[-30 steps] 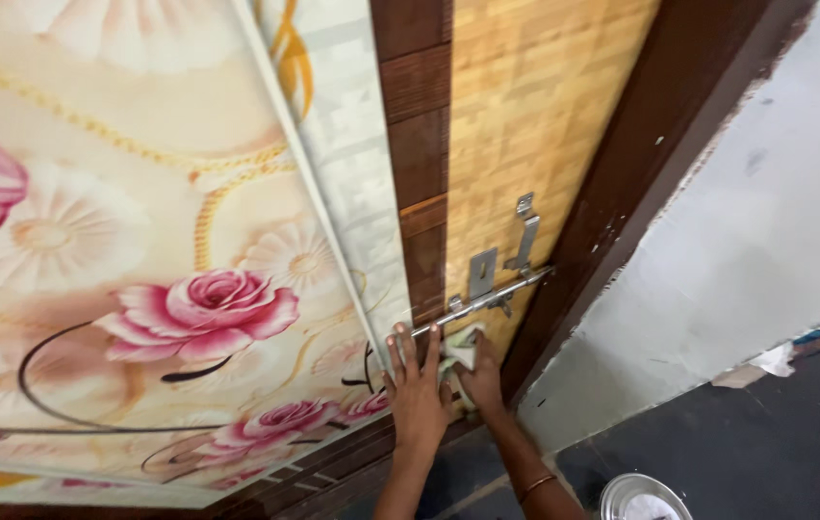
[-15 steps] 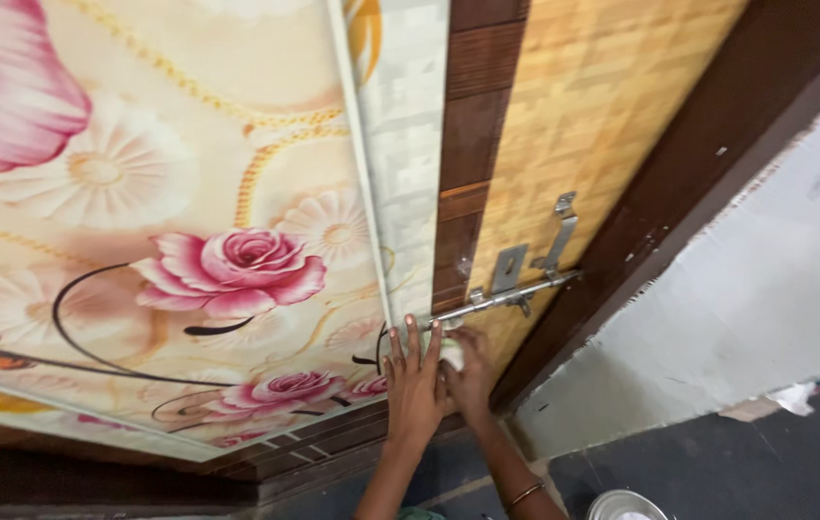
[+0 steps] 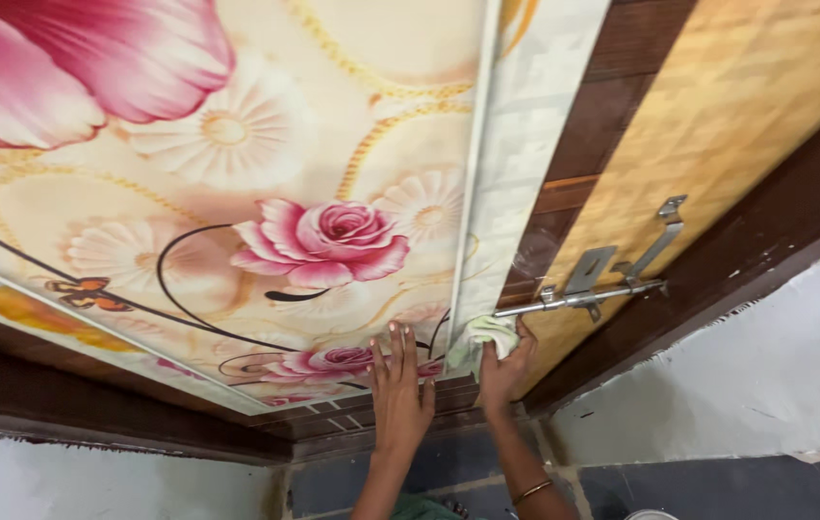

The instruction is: The person wipes a wooden door with a floral decal using a light green cloth. They clean the metal latch, the decal surface, and the lower wooden panels in a systematic manner.

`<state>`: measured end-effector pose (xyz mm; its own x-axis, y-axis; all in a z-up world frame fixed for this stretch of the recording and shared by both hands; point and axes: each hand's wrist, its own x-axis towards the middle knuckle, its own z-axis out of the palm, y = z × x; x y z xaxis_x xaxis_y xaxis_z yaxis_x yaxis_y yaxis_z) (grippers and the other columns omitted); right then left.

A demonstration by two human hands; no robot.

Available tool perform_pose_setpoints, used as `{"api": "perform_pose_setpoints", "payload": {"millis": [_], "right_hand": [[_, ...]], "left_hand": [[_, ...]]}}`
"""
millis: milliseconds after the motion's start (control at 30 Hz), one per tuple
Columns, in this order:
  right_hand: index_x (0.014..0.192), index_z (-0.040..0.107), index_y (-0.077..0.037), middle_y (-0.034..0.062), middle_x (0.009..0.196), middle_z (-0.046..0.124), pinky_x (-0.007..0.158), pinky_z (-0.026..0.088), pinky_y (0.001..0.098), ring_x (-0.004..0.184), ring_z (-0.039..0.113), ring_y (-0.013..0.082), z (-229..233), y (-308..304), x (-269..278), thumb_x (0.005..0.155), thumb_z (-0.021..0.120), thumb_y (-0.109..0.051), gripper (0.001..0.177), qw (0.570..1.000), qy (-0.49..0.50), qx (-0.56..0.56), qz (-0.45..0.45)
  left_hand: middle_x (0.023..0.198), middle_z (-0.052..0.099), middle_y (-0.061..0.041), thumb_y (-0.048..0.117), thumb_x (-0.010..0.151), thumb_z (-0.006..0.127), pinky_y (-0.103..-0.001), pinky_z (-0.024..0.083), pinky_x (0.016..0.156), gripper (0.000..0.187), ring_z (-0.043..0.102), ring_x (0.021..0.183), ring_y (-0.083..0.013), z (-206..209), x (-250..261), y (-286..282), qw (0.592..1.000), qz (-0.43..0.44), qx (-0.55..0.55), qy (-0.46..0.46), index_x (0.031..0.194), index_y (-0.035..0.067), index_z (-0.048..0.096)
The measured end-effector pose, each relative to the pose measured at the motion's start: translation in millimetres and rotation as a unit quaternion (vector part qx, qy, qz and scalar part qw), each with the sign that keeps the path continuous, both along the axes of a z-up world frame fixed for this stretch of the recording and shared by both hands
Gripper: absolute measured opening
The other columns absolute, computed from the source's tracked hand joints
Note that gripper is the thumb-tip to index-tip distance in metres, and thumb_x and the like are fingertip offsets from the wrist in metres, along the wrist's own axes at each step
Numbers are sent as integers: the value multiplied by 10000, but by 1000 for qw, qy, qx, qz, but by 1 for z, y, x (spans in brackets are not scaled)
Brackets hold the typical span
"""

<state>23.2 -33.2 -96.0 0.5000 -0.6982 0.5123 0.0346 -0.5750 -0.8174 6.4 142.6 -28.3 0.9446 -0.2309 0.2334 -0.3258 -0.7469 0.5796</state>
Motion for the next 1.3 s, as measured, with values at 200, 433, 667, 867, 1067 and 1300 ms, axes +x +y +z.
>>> {"api": "perform_pose_setpoints", "payload": {"millis": [200,433,667,867,1067,1300], "right_hand": [[1212,507,29,189,1163,533,996,437,418,1117,557,362,4,73,6,730,760,22,545,994,-75,10,74],[1145,574,16,161,1150,586,1017,468,414,1093,599,330,97,122,13,738,728,70,438,988,-127,-3,84],[1116,632,24,171,1152,617,1006,497,460,1123,600,386,144,205,29,743,740,34,388,972,-161,-156,74],[1176,594,37,191,1137,618,959,487,506,1141,579,418,35,273,50,758,782,-88,475,960,-115,-225,119],[1089,573,-10,209,1109,615,935,460,520,1059,571,414,31,296,44,647,770,-47,485,975,-59,-187,106],[1134,588,-6,188,1136,616,956,501,441,1086,609,388,132,351,50,812,781,-1,375,963,-170,-192,88]], "left_hand": [[1685,49,-120,206,854,710,-663,177,1151,898,57,1519,-475,-1,4,31,1000,-16,-1,17,1590,146,199],[1695,106,-131,168,845,700,-628,166,1191,895,73,1533,-492,5,13,101,998,-25,-15,-60,1596,62,223],[1690,96,-142,170,863,690,-622,184,1183,863,70,1513,-508,12,20,163,996,-31,-50,-59,1586,49,235],[1690,99,-140,169,834,707,-677,154,1178,830,66,1524,-507,-4,30,229,997,-12,-17,-74,1533,46,276],[1687,102,-155,190,849,720,-666,183,1167,900,62,1519,-510,-5,35,294,999,14,-27,-35,1595,62,234],[1646,32,-341,211,846,738,-654,195,1172,928,61,1520,-546,10,37,326,983,50,-145,-99,1597,42,220]]}}
